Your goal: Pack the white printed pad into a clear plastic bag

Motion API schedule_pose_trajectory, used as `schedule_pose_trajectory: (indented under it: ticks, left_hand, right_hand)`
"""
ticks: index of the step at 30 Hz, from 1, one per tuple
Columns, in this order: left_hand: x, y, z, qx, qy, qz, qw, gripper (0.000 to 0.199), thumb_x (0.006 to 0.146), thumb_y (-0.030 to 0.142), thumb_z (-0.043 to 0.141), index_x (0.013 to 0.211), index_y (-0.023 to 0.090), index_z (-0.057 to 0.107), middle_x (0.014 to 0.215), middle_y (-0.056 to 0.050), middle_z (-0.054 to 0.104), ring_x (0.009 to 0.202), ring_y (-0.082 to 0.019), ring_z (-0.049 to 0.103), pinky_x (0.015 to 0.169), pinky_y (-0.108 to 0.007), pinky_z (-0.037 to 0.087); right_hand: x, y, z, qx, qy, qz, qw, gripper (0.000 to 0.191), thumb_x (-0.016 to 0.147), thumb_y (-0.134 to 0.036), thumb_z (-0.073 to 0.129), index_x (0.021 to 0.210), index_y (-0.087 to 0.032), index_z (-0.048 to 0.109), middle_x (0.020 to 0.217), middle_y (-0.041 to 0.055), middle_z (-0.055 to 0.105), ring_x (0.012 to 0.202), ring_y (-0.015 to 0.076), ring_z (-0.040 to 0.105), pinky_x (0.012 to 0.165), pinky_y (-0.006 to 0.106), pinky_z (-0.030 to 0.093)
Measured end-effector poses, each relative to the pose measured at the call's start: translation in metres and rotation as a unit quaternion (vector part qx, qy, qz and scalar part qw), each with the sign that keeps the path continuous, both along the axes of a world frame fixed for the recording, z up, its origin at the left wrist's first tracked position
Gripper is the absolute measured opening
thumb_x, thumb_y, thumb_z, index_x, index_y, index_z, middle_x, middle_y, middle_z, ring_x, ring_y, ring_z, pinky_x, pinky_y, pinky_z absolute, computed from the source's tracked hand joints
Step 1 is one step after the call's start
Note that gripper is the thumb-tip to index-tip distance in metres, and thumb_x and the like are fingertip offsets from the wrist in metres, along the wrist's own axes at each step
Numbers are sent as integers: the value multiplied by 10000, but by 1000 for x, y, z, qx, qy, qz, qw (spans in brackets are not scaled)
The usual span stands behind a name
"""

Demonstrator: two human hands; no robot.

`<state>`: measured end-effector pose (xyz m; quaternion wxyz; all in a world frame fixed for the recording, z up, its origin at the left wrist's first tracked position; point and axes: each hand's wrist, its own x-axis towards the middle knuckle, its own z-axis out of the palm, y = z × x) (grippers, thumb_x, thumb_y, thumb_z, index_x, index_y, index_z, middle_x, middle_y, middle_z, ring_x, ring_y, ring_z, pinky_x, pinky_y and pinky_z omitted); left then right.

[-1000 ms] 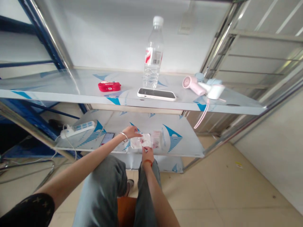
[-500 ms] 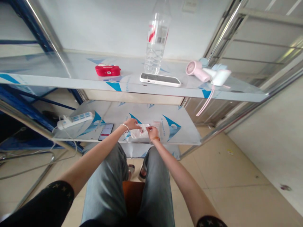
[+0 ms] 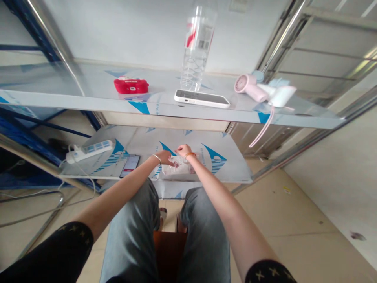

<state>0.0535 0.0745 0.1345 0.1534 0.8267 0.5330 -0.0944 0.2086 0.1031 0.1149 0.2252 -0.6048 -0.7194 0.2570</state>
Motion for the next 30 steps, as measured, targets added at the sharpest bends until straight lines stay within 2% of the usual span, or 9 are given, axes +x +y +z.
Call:
schedule_pose_trajectory:
  ticks: [6, 11, 16, 22, 30]
  left_hand:
    - [5, 13, -13, -7, 5, -44, 999, 610, 632, 607, 675, 1000, 120, 683, 1033, -131, 679, 928, -253, 623, 725, -249, 444]
    - [-1, 21, -17, -56, 11, -34, 998, 505, 661, 598, 648, 815, 121, 712, 824, -109, 702, 742, -220, 629, 658, -264, 435]
    - [0, 25, -16, -74, -9, -4, 997, 431, 641, 545, 690, 739, 126, 700, 747, -91, 693, 679, -195, 609, 623, -251, 424]
    - [-1, 33, -20, -66, 4, -5, 998, 445, 637, 537, 695, 807, 126, 711, 849, -105, 701, 755, -215, 624, 661, -254, 443]
    - [-15, 43, -27, -36, 23, 3, 999, 454, 659, 526, 691, 858, 117, 702, 957, -130, 691, 851, -248, 623, 697, -267, 450]
  right_hand:
    - [6, 4, -9, -36, -10, 8, 999, 188, 734, -265, 624, 607, -127, 628, 541, -6, 552, 475, 77, 414, 459, 192, 294]
    - [8, 6, -19, -89, 12, 1, 996, 179, 740, -247, 648, 615, -121, 623, 571, 9, 581, 478, 68, 444, 441, 170, 298]
    - [9, 3, -16, -115, 39, -12, 992, 152, 738, -234, 664, 652, -110, 649, 604, 19, 605, 470, 60, 449, 436, 163, 313]
    - [14, 10, -14, -135, 30, -31, 990, 129, 763, -218, 649, 740, -96, 684, 626, 21, 612, 467, 65, 480, 429, 164, 310]
    - [14, 33, -26, -122, 19, -22, 992, 123, 764, -209, 649, 772, -97, 697, 653, 28, 644, 479, 73, 487, 456, 170, 347]
